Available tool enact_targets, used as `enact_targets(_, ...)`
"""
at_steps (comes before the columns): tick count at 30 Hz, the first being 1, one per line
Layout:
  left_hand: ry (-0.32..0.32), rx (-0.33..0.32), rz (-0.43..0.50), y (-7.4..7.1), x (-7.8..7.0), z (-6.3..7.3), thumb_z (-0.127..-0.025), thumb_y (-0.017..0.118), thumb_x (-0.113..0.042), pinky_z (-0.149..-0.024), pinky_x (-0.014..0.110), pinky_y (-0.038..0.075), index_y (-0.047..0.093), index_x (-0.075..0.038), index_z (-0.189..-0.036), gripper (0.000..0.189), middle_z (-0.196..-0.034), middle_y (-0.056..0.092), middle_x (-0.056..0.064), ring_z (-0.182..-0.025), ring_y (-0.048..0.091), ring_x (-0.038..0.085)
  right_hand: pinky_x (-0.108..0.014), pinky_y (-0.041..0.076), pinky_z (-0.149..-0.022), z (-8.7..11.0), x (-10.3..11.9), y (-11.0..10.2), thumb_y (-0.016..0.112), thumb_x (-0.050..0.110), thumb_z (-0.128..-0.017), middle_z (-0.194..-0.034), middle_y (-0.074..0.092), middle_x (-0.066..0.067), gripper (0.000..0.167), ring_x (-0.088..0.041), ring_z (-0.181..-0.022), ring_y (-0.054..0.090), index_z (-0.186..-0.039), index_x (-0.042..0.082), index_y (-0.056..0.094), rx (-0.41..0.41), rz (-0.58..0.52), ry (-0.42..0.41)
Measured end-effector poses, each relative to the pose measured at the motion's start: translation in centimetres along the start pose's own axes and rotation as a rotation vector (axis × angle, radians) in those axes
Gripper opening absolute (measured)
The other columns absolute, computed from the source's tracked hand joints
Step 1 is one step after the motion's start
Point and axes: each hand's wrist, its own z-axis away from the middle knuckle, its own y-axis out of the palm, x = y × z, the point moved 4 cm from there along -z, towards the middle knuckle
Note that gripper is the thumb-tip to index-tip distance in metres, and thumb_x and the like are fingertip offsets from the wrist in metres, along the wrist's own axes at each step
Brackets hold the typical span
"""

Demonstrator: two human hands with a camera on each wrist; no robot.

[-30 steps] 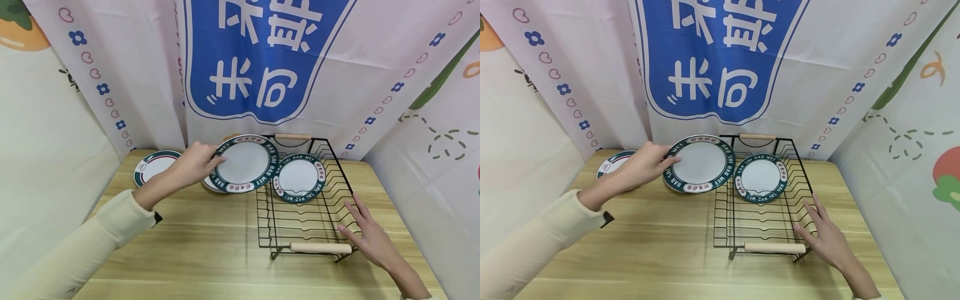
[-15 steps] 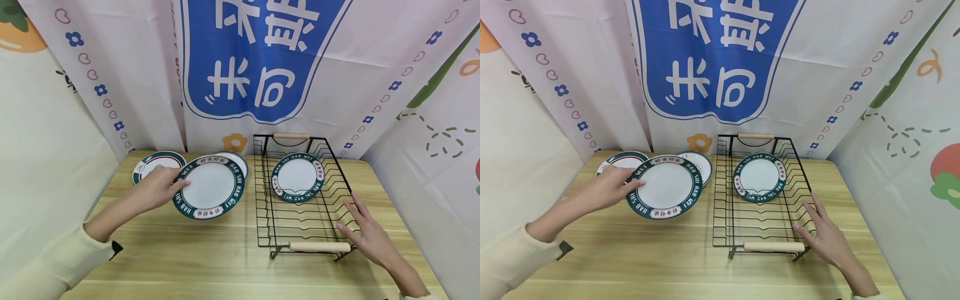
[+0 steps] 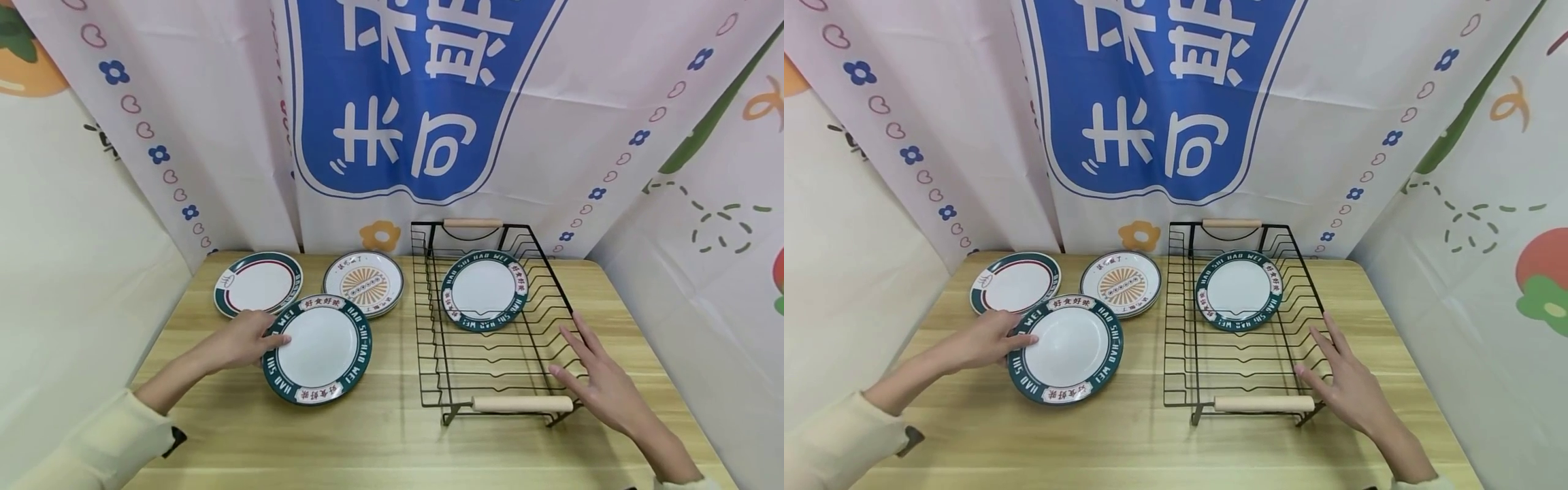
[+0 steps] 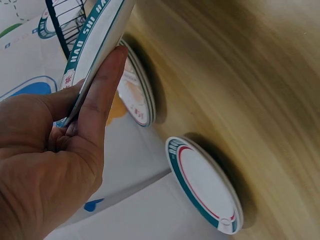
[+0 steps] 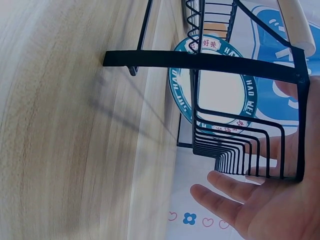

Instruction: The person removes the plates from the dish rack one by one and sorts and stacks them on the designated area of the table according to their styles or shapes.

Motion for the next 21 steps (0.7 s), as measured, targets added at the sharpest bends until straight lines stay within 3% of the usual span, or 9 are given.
enact_targets(6, -0.035, 0.052, 0.128, 1.0, 1.6, 0.0, -0.105, 0.066, -0.014, -0.052, 0.027, 0.053, 0.068, 0.001, -0.1, 0.016, -0.072, 0.071, 0.0, -0.06, 0.067, 0.017, -0.085, 0.04, -0.091, -0.1, -0.1, 0.0, 0.07, 0.036, -0.101, -0.179, 0.005, -0.005, 0.079, -0.064, -0.136, 0.044, -0.165, 0.006, 0.034, 0.005, -0.004, 0.001)
enact_targets(12, -0.104, 0.08, 0.151, 1.8, 2.7, -0.1, -0.104, 0.068, -0.014, -0.051, 0.025, 0.05, 0.065, -0.001, -0.096, 0.015, -0.072, 0.068, 0.003, -0.058, 0.064, 0.016, -0.085, 0.039, -0.091, 0.0, -0.1, 0.0, 0.07, 0.036, -0.101, -0.179, 0.005, -0.005, 0.078, -0.064, -0.135, 0.045, -0.165, 0.007, 0.035, -0.002, -0.001, -0.003)
enact_targets(16, -0.177, 0.102, 0.196, 2.3, 3.5, -0.1, -0.103, 0.068, -0.013, -0.053, 0.026, 0.052, 0.064, 0.0, -0.101, 0.013, -0.075, 0.065, 0.005, -0.057, 0.061, 0.015, -0.086, 0.037, -0.092, 0.0, 0.0, -0.1, 0.069, 0.035, -0.101, -0.179, 0.006, -0.007, 0.078, -0.065, -0.136, 0.044, -0.165, 0.007, 0.035, -0.002, -0.008, 0.001)
enact_targets(21, -0.224, 0.135, 0.251, 2.9, 4.5, -0.3, -0.104, 0.068, -0.012, -0.053, 0.023, 0.051, 0.067, 0.001, -0.105, 0.012, -0.076, 0.065, 0.006, -0.056, 0.06, 0.014, -0.086, 0.037, -0.093, 0.0, 0.0, -0.1, 0.07, 0.035, -0.102, -0.179, 0.007, -0.008, 0.077, -0.065, -0.137, 0.043, -0.165, 0.007, 0.035, 0.001, -0.01, 0.005)
